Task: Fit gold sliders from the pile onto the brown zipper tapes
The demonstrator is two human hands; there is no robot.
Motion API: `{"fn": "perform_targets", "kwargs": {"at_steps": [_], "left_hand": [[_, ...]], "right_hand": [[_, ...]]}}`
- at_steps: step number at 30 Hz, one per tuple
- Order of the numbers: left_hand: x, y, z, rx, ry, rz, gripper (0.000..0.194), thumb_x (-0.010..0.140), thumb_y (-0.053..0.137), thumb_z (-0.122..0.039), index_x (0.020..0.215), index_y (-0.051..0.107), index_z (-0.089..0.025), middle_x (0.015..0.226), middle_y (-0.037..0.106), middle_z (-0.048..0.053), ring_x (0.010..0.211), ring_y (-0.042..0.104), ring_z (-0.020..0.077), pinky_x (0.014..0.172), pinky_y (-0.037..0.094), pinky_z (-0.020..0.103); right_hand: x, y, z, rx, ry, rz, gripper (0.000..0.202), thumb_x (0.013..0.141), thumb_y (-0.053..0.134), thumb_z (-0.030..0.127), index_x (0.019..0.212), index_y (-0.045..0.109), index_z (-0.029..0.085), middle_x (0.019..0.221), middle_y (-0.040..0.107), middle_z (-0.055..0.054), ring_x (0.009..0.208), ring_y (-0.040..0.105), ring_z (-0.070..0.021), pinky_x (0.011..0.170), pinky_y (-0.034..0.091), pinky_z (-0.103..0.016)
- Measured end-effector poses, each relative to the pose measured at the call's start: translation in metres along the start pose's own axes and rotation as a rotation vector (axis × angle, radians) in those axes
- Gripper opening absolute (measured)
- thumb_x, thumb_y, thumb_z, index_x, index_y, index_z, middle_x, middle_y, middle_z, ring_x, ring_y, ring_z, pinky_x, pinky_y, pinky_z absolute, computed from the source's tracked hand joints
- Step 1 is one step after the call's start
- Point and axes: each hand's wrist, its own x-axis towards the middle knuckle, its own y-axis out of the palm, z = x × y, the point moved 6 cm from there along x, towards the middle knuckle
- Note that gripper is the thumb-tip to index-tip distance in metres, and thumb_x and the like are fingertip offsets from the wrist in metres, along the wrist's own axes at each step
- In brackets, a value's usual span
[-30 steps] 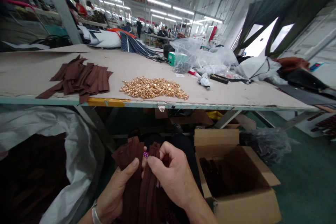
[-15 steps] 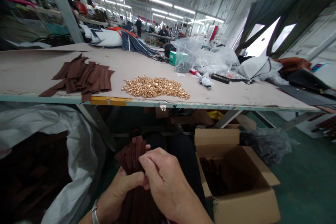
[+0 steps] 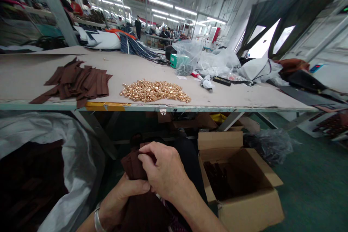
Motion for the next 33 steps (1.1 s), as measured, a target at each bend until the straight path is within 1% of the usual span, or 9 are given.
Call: {"fn": "perform_targets", "kwargs": {"at_steps": [5,9,13,15,19,23,26,30,33], "left_hand": [[0.005,-0.002,-0.001,0.009,0.04,0.041,0.014,0.054,0.075,-0.018,0.065,0.071,-0.011,0.062,0.072,0.011,0.066,0.067,0.0272,0.072,0.05,0.04],[0.012,-0.001,-0.011,0.017,0.125,0.064,0.021,0.049,0.081,-0.024,0.063,0.069,-0.013,0.058,0.068,0.007,0.059,0.063,0.0238,0.066,0.05,0.039],[0.014,0.006,-0.027,0.059,0.192,0.08,0.024,0.051,0.083,-0.03,0.056,0.068,-0.012,0.052,0.064,0.006,0.051,0.059,0.0185,0.057,0.048,0.032],[0.014,0.008,-0.036,0.086,0.209,0.079,0.021,0.052,0.083,-0.026,0.056,0.069,-0.011,0.046,0.062,0.005,0.047,0.058,0.0174,0.054,0.047,0.031],[0.02,0.001,-0.055,0.056,0.244,0.069,0.027,0.052,0.081,-0.02,0.076,0.07,-0.015,0.053,0.065,0.001,0.048,0.06,0.0174,0.058,0.051,0.036],[0.037,-0.013,-0.076,-0.023,0.265,-0.009,0.034,0.049,0.081,-0.016,0.082,0.07,-0.015,0.054,0.065,0.0,0.045,0.058,0.0154,0.057,0.052,0.037],[0.053,-0.014,-0.098,-0.038,0.296,-0.038,0.038,0.048,0.081,-0.015,0.085,0.07,-0.014,0.052,0.064,-0.001,0.043,0.056,0.015,0.054,0.052,0.036],[0.073,-0.006,-0.128,-0.015,0.335,0.011,0.027,0.052,0.08,-0.015,0.078,0.07,-0.014,0.048,0.061,-0.002,0.041,0.055,0.0146,0.052,0.051,0.035],[0.084,-0.01,-0.132,-0.025,0.349,0.007,0.022,0.056,0.079,-0.019,0.076,0.07,-0.015,0.044,0.06,-0.001,0.042,0.056,0.0163,0.053,0.051,0.034]], "right_hand": [[-0.005,0.005,-0.025,0.38,0.216,0.076,0.011,0.084,0.058,0.027,0.084,0.066,0.018,0.061,0.059,0.003,0.04,0.053,-0.0086,0.037,0.04,-0.019],[-0.008,0.003,-0.025,0.677,0.164,0.052,0.014,0.082,0.062,0.031,0.079,0.062,0.017,0.056,0.057,0.003,0.039,0.052,-0.0087,0.036,0.041,-0.018],[-0.01,0.002,-0.018,0.798,0.154,0.065,0.023,0.083,0.061,0.037,0.082,0.062,0.014,0.051,0.054,0.003,0.042,0.053,-0.0095,0.038,0.039,-0.018],[-0.007,-0.002,-0.016,0.738,0.137,0.057,0.025,0.084,0.06,0.038,0.09,0.063,0.014,0.056,0.057,0.002,0.046,0.055,-0.0099,0.042,0.039,-0.018],[0.012,-0.031,-0.027,0.403,0.056,-0.127,0.022,0.088,0.056,0.035,0.096,0.066,0.016,0.072,0.064,-0.001,0.062,0.058,-0.0124,0.055,0.044,-0.021],[0.051,-0.062,-0.05,0.015,0.065,-0.214,0.019,0.088,0.053,0.029,0.093,0.067,0.017,0.07,0.067,-0.001,0.063,0.061,-0.0146,0.057,0.046,-0.023],[0.086,-0.077,-0.061,-0.154,0.072,-0.245,0.018,0.086,0.054,0.025,0.092,0.069,0.017,0.076,0.071,-0.003,0.068,0.064,-0.0162,0.063,0.048,-0.024],[0.127,-0.082,-0.062,-0.352,0.089,-0.285,0.019,0.085,0.055,0.026,0.09,0.072,0.018,0.084,0.074,-0.006,0.079,0.066,-0.0207,0.074,0.046,-0.029],[0.148,-0.074,-0.058,-0.508,0.119,-0.297,0.022,0.085,0.056,0.031,0.082,0.073,0.018,0.079,0.073,-0.01,0.078,0.066,-0.0253,0.074,0.044,-0.034]]}}
